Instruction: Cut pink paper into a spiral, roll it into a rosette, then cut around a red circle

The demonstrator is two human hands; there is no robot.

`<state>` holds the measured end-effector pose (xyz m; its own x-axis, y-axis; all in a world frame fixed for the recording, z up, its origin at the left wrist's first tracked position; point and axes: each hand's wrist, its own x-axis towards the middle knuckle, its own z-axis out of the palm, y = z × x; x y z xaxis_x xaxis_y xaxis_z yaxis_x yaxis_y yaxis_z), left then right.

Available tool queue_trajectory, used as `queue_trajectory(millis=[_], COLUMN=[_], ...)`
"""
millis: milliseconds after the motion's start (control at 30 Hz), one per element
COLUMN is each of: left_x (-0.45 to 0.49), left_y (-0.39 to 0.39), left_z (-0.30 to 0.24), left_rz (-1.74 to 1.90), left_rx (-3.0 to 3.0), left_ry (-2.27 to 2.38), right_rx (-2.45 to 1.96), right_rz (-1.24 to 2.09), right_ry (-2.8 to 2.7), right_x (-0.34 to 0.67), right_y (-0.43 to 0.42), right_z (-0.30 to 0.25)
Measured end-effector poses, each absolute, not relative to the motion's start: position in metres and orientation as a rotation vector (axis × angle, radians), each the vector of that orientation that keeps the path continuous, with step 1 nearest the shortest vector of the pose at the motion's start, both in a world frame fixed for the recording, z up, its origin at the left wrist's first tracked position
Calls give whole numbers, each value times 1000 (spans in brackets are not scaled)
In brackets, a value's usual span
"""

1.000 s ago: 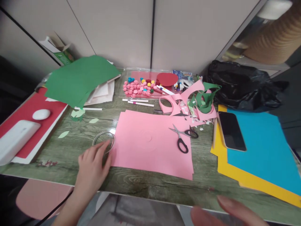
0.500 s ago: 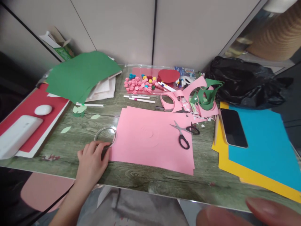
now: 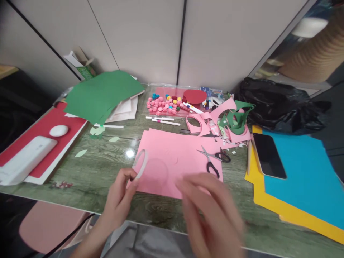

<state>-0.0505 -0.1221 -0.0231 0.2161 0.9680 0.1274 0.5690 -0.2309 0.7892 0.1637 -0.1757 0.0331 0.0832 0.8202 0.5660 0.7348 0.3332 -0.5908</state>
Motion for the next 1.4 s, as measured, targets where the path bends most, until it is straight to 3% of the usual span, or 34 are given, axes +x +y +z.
queue_trajectory(millis=[133, 267, 567, 1067, 1400], left_x=[-31, -22, -18, -17, -22], left_y=[-122, -119, -112, -112, -114], left_z=[-28, -33, -28, -27, -33], left_rz=[841, 862, 906, 809, 925], left_rx=[1947, 2084, 2364, 2537, 2714], left_ry=[1274, 1262, 1245, 1259, 1133], right_rx=[-1411, -1399, -1496, -1468, -1490], right_rz=[286, 245, 411, -74, 166], right_ry=[-1857, -1813, -1574, -1699, -1682], right_x=[144, 137, 136, 133, 131], right_y=[-135, -135, -133, -135, -136], right_z=[2, -21, -24, -30, -21])
